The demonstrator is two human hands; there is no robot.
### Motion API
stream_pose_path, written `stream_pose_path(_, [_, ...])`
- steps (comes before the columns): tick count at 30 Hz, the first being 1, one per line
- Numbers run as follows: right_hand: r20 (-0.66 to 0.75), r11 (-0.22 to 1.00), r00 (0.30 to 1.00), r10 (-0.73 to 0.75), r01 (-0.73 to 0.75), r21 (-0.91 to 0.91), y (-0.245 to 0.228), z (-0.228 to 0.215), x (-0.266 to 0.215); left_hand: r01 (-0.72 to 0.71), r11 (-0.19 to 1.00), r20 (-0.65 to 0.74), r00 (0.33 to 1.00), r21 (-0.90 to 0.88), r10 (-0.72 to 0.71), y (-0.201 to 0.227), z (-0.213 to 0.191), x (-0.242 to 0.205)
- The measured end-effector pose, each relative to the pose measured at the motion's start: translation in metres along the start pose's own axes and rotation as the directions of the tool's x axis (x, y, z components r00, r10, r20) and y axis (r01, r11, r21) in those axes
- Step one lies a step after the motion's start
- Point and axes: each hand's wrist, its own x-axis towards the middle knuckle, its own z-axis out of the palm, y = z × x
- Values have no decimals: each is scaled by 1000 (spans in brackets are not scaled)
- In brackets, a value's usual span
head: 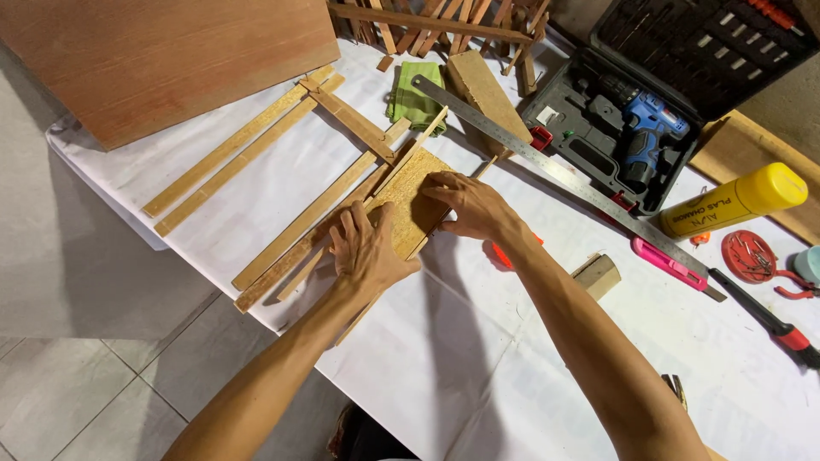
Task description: Apply varnish or stain to small wooden slats using a brush and liquid from a bottle.
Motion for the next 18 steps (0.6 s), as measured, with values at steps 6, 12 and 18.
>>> stream_pose_path(6, [52, 998, 997, 59, -58, -23, 9, 7, 4, -19, 1000, -6, 1000, 0, 19, -2, 12, 12])
stream_pose_path(12, [42, 998, 998, 56, -54, -44, 10, 9, 5, -222, 953, -120, 961, 207, 250, -8, 24, 26])
stream_pose_path(18, [120, 998, 991, 61, -59, -23, -4, -13, 4, -294, 938, 152, 951, 183, 269, -3, -22, 40])
